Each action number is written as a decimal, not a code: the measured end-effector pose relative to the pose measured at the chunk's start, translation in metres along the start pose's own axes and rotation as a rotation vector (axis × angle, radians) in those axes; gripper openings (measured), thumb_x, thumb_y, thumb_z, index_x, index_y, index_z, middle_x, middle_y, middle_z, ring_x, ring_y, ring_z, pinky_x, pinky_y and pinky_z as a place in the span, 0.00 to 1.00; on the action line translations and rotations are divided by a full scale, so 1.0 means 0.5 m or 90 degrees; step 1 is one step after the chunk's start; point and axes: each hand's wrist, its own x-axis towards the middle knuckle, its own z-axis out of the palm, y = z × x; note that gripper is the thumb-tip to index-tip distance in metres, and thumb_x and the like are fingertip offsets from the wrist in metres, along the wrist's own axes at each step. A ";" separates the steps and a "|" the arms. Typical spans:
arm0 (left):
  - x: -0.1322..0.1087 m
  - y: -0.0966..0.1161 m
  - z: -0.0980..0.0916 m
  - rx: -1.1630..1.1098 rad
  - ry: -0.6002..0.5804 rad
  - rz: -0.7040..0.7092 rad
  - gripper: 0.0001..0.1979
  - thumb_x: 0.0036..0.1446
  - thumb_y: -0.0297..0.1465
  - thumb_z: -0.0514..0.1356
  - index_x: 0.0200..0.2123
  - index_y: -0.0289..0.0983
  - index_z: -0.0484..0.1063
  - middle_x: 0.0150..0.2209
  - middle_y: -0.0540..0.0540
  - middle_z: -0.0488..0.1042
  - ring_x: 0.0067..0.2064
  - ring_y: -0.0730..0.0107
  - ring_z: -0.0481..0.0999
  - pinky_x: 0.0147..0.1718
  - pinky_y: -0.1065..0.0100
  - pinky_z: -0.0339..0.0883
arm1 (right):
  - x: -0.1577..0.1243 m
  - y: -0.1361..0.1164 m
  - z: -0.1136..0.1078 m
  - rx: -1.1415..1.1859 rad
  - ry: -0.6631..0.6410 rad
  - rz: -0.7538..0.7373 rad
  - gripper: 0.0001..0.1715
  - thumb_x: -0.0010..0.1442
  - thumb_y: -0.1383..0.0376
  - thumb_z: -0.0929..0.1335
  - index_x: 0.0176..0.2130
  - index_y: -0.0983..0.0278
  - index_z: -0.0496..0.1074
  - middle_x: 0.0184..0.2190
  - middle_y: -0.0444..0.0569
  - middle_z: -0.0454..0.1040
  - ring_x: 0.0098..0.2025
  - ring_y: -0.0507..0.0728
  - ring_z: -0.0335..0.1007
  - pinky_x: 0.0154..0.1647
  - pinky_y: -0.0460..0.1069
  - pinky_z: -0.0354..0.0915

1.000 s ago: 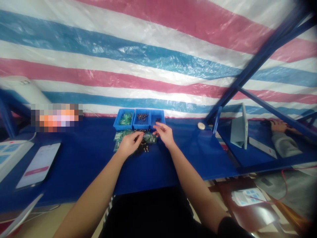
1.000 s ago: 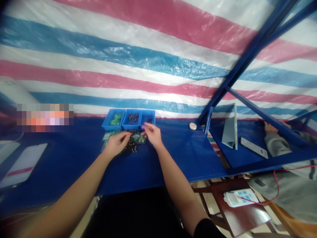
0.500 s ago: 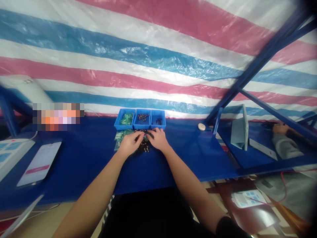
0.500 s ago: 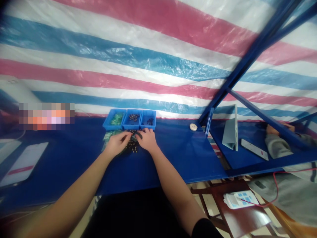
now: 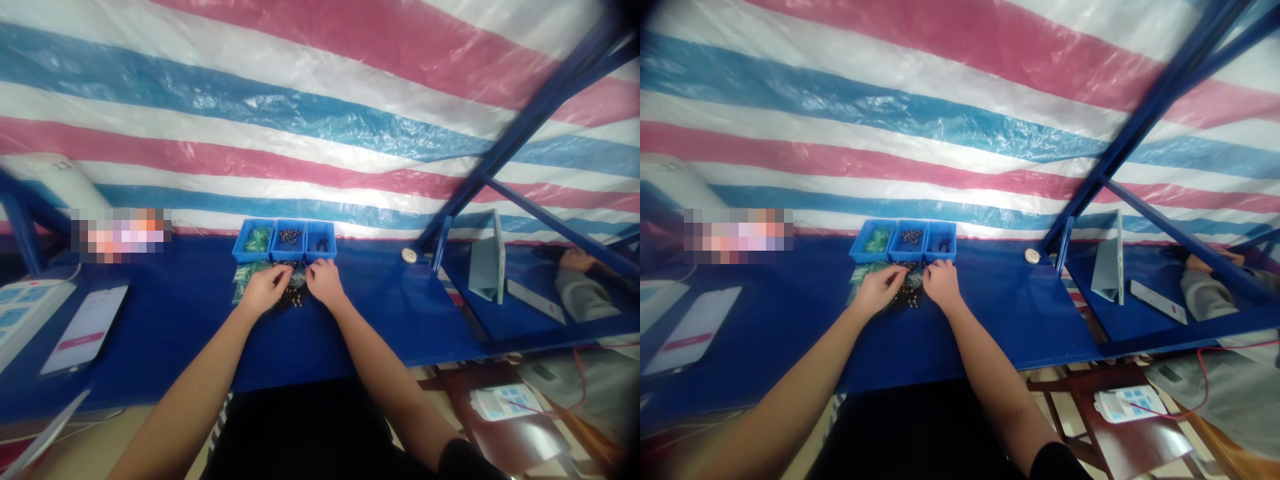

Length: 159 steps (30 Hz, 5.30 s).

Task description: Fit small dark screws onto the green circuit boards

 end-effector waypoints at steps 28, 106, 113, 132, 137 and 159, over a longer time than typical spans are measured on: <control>0.001 -0.001 0.001 0.012 -0.004 -0.015 0.16 0.64 0.41 0.53 0.44 0.40 0.76 0.40 0.48 0.80 0.33 0.68 0.78 0.35 0.70 0.68 | 0.014 0.007 -0.003 -0.016 -0.041 0.000 0.16 0.66 0.63 0.60 0.46 0.61 0.74 0.41 0.52 0.74 0.43 0.59 0.67 0.48 0.51 0.60; 0.000 -0.001 -0.004 0.039 0.022 -0.030 0.17 0.64 0.42 0.52 0.44 0.41 0.76 0.35 0.47 0.80 0.30 0.68 0.77 0.33 0.69 0.68 | 0.010 0.059 -0.028 0.096 0.013 0.113 0.12 0.58 0.69 0.65 0.38 0.65 0.77 0.38 0.52 0.76 0.42 0.56 0.71 0.49 0.50 0.65; 0.008 -0.012 -0.016 0.134 0.185 -0.094 0.15 0.63 0.38 0.52 0.40 0.39 0.76 0.34 0.44 0.78 0.37 0.61 0.76 0.41 0.64 0.66 | 0.008 0.039 -0.056 0.206 0.165 0.019 0.15 0.66 0.66 0.58 0.46 0.64 0.70 0.45 0.54 0.72 0.46 0.57 0.68 0.51 0.51 0.63; 0.017 -0.093 -0.009 0.229 0.119 -0.164 0.22 0.60 0.35 0.56 0.57 0.42 0.70 0.66 0.42 0.58 0.68 0.33 0.44 0.61 0.35 0.45 | 0.040 0.102 -0.006 0.422 0.198 0.149 0.14 0.65 0.58 0.59 0.44 0.61 0.67 0.57 0.56 0.70 0.60 0.59 0.65 0.59 0.56 0.60; 0.019 -0.088 -0.012 0.198 0.070 -0.176 0.24 0.61 0.38 0.55 0.60 0.42 0.67 0.68 0.43 0.52 0.68 0.29 0.37 0.60 0.31 0.43 | 0.048 0.112 0.002 0.470 0.192 0.103 0.14 0.64 0.56 0.60 0.41 0.61 0.68 0.53 0.55 0.73 0.64 0.60 0.60 0.61 0.57 0.58; 0.042 -0.120 -0.024 0.164 0.081 -0.129 0.22 0.60 0.24 0.50 0.54 0.42 0.72 0.66 0.41 0.56 0.67 0.43 0.53 0.61 0.33 0.45 | 0.040 0.097 -0.011 0.390 0.203 0.054 0.14 0.66 0.59 0.59 0.43 0.61 0.69 0.56 0.55 0.70 0.64 0.61 0.58 0.60 0.60 0.59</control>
